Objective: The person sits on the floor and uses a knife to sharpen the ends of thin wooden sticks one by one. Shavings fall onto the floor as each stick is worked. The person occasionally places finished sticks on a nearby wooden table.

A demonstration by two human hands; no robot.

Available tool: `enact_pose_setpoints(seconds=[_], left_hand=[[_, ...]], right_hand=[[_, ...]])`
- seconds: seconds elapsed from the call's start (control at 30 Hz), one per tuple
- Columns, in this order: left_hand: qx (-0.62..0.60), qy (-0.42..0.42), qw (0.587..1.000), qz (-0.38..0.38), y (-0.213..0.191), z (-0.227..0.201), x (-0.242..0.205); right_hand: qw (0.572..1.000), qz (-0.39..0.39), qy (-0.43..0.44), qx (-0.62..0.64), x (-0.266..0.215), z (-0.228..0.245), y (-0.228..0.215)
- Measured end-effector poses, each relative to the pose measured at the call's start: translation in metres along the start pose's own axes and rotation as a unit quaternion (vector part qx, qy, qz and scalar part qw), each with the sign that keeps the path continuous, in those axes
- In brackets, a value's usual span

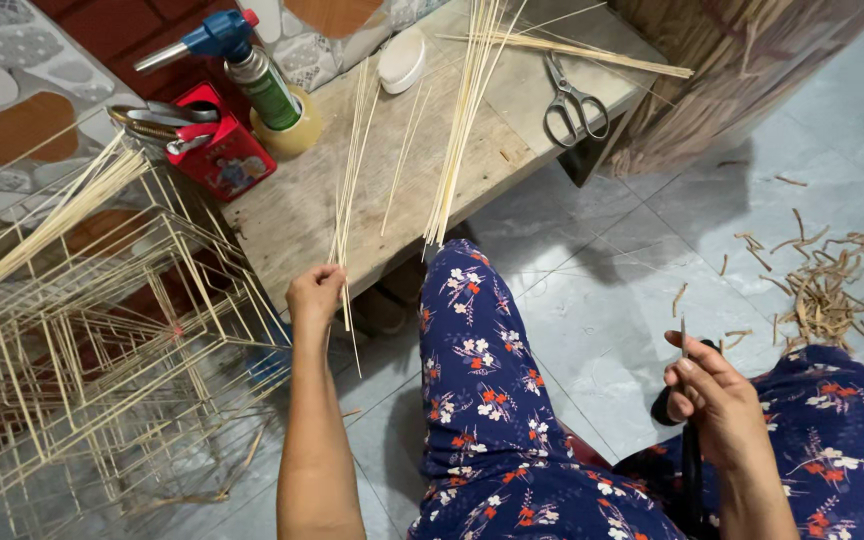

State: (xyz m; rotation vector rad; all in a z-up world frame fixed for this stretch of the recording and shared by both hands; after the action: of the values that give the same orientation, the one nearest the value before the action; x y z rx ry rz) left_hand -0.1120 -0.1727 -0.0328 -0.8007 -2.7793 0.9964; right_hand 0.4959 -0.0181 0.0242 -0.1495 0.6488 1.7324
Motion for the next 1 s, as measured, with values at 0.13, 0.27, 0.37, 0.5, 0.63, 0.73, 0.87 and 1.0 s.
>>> enact_pose_setpoints(seconds=[0.13,0.27,0.37,0.5,0.63,0.73,0.87,1.0], left_hand=[[0.140,0.042,0.989,-0.034,-0.009,-0.011,-0.006],[0.193,0.108,0.968,-0.117,-0.018,-0.050,-0.020],[0.120,0.225,0.963,-0.085,0.011,-0.100,-0.016],[0.120,0.200,0.972,0.004,0.082,-0.142,0.010],[0.151,0.165,0.972,0.066,0.131,-0.161,0.030],[0.191,0.118,0.971,0.081,0.152,-0.159,0.038],[0.212,0.084,0.971,0.075,0.163,-0.148,0.046],[0.241,0.127,0.962,0.015,0.163,-0.149,0.051]], right_hand=[[1.000,-0.003,0.002,-0.004,0.000,-0.002,-0.001],[1.000,0.005,0.007,-0.005,0.003,-0.006,0.002],[1.000,0.006,0.015,-0.006,0.004,-0.010,0.007],[0.999,-0.002,0.039,-0.021,-0.001,-0.018,0.014],[0.999,0.005,0.044,-0.032,-0.004,-0.020,0.018],[0.999,0.008,0.049,-0.015,-0.005,-0.019,0.019],[0.998,-0.001,0.049,-0.030,-0.006,-0.019,0.016],[0.998,0.012,0.051,-0.030,-0.005,-0.022,0.019]])
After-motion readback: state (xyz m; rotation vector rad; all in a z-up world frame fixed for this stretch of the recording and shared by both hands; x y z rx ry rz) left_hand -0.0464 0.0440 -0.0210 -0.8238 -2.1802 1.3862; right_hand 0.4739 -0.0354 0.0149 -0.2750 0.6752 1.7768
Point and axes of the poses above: each hand's wrist, its own x-axis towards the middle knuckle, its own y-axis out of the palm, z = x × y, the point moved 9 cm from there along x, towards the middle knuckle, and after that the axes turned 7 degrees about x, right-handed, at the moved point
